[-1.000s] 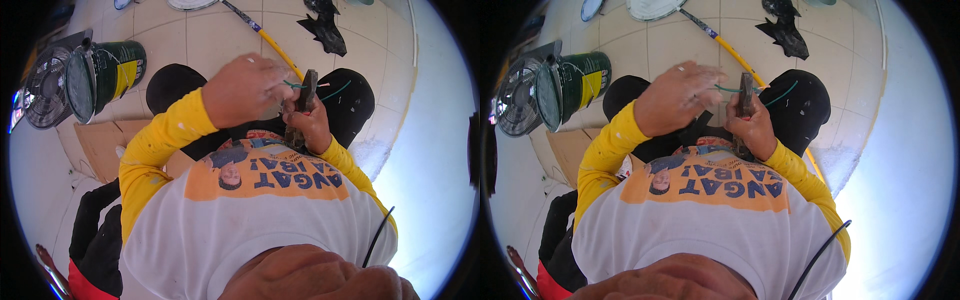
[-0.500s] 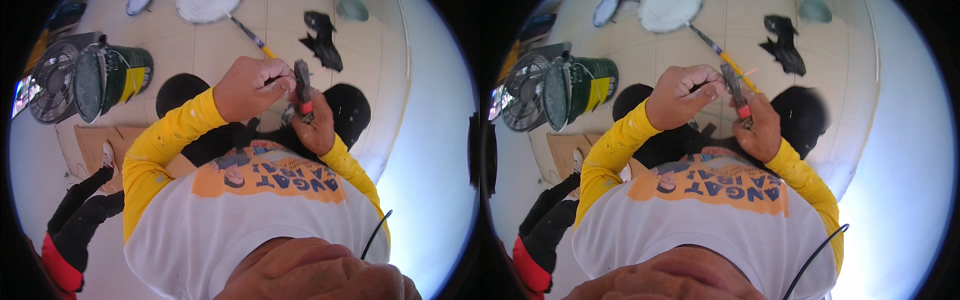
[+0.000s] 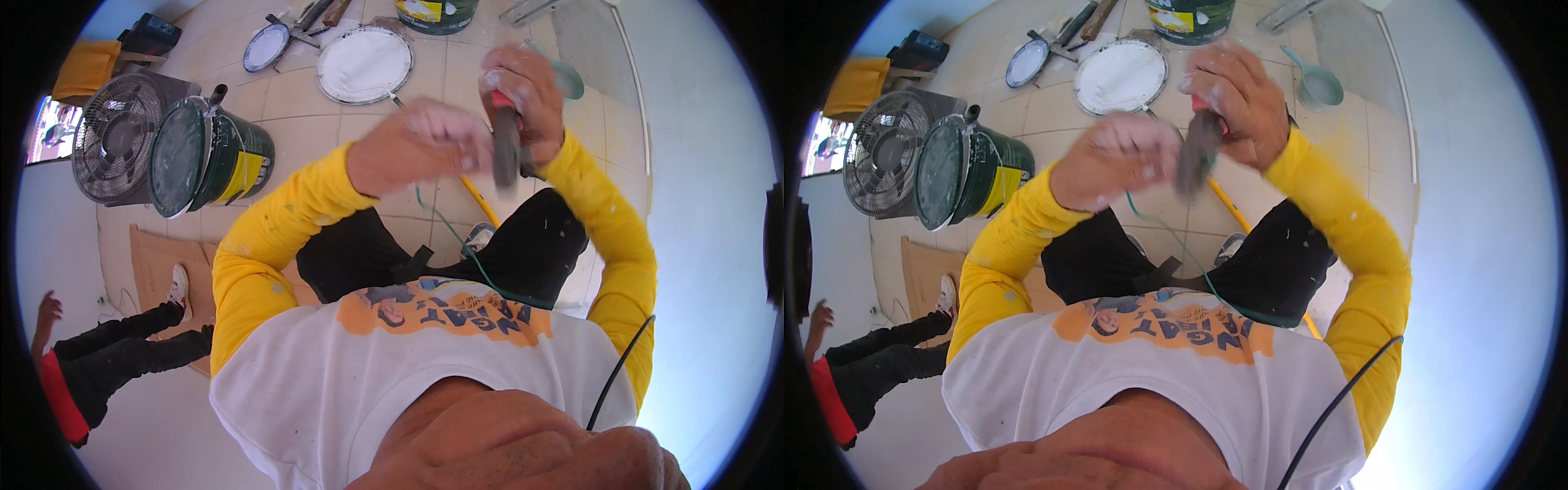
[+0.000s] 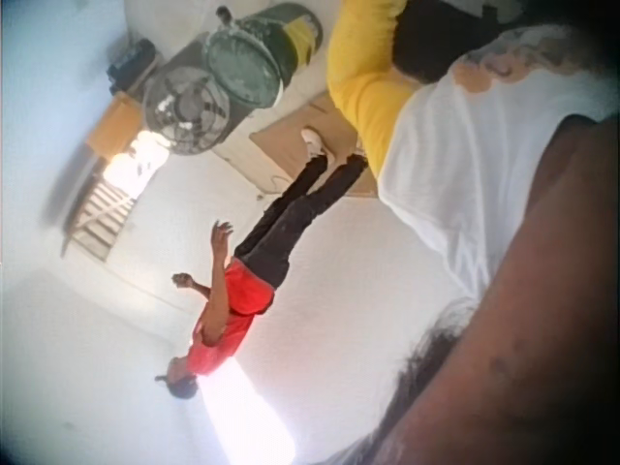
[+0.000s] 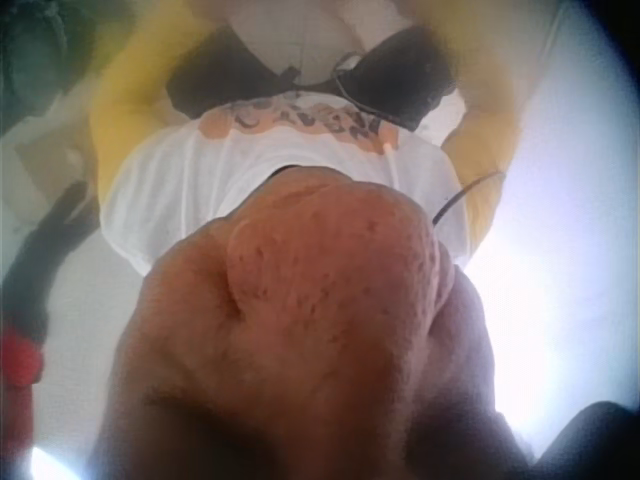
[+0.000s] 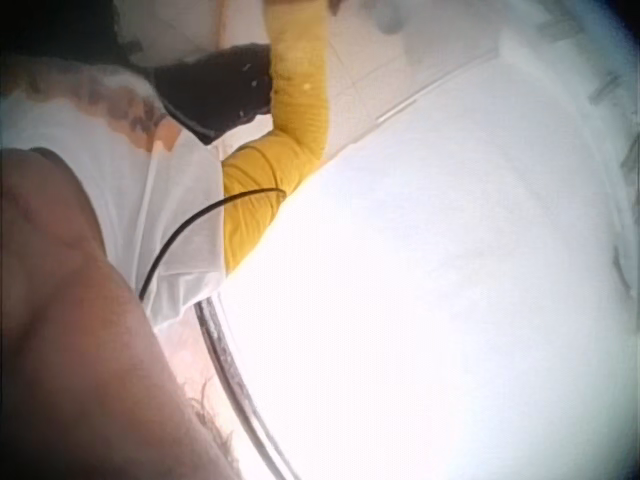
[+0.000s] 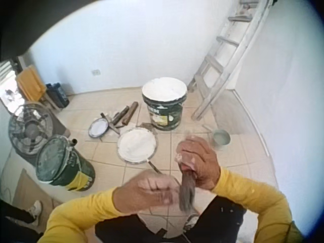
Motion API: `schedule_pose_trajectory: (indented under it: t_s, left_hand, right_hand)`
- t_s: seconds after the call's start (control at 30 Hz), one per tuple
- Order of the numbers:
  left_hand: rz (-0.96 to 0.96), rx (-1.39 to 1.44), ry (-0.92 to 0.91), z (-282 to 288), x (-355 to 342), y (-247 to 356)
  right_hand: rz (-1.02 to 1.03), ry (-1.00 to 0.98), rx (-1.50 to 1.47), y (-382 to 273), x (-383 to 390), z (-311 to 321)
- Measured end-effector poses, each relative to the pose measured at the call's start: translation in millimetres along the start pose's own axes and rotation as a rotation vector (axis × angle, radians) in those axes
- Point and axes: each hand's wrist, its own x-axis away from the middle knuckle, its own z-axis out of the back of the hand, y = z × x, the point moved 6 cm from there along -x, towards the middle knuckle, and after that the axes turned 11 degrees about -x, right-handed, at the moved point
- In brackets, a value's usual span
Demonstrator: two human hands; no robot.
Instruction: The person sits on the floor and uses pliers to strip the insulation from a green wire. They repeatedly strip and adjust the wire ends, preparing them for connection. Other people are visible in the background, but the focus remains on the wire repair task.
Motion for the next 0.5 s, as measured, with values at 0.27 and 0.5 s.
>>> schedule_pose_trajectory:
  t_s: [0.27, 0.5]
  left_hand:
    - [-0.308, -1.400, 0.128, 18, 1, -31]
    - [0.273, 0.195, -0.127, -4, -3, -55]
  right_hand:
    - [-1.435, -0.113, -1.038, -47, 96, -61]
    - [0.170, -0.133, 0.136, 13, 55, -15]
